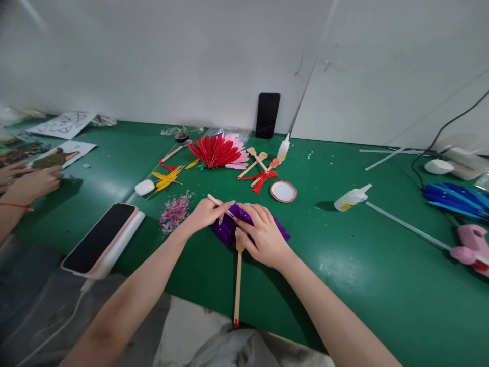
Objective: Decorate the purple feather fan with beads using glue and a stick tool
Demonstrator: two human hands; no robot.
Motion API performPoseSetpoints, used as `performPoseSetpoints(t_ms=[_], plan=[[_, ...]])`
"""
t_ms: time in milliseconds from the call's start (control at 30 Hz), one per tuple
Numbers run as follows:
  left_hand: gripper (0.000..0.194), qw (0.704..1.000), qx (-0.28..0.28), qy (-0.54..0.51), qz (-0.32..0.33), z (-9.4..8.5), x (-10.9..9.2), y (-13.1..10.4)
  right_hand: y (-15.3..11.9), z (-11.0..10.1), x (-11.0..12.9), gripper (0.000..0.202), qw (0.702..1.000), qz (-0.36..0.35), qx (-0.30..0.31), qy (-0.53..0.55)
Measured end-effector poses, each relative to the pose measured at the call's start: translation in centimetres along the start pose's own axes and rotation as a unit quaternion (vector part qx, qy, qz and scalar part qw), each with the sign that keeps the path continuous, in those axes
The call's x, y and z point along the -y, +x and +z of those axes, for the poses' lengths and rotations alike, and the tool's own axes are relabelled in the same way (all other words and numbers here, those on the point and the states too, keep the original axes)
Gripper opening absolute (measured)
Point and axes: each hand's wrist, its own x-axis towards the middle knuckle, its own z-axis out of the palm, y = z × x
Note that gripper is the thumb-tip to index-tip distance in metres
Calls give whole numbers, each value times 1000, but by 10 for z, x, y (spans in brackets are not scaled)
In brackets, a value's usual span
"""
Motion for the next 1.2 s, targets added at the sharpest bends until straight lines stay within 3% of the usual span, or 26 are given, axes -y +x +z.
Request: performPoseSetpoints(t_ms=[633, 900, 1200], plan=[[57, 1000, -22, 2, -3, -2, 0, 1, -1, 1, -1, 33, 1000, 4, -1, 12], [57, 991, -131, -7, -28, -12, 4, 3, -2, 1, -4, 35, 998, 39, -10, 55], [49, 985, -162, -56, -18, -21, 0, -4, -2, 5, -8, 34, 999, 26, -8, 46]])
